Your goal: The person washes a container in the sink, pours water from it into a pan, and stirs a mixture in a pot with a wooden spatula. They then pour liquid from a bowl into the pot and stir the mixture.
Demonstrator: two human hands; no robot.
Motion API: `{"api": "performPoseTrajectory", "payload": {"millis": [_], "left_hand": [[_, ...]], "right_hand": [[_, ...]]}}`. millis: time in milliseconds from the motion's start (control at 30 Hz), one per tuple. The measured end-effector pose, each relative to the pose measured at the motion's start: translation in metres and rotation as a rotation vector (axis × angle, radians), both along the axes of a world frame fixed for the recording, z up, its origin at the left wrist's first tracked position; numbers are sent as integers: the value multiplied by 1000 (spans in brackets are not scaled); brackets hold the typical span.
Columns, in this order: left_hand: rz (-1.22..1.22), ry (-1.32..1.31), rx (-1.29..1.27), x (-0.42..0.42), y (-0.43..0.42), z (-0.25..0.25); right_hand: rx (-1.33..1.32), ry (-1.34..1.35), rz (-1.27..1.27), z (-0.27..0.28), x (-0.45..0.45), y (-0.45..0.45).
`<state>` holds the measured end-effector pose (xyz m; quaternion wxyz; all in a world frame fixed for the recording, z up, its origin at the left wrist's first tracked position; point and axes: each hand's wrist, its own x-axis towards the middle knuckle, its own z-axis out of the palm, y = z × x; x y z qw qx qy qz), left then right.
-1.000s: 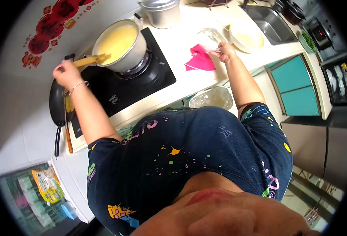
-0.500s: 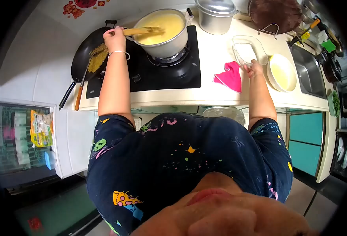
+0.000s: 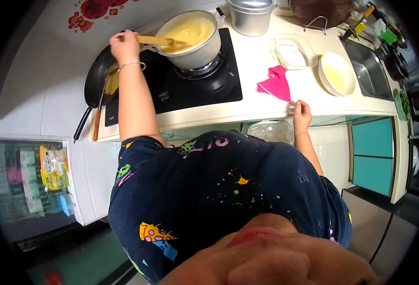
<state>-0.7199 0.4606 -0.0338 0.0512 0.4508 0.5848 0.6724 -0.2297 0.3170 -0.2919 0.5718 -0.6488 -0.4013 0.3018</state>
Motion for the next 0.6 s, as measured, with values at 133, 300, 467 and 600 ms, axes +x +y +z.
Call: {"api": "performPoseTrajectory", "payload": {"millis": [133, 300, 467, 600], "left_hand": [[259, 131, 68, -4, 15, -13], [-89, 86, -232, -21, 15, -9], [154, 8, 24, 2, 11, -5], [-143, -164, -261, -11, 24, -28]], "right_hand": [[-92, 65, -40, 2, 40, -11], [-176, 316, -254, 50, 74, -2], [-245, 488, -330, 56, 148, 42], [-291, 603, -324, 71, 171, 76]]}}
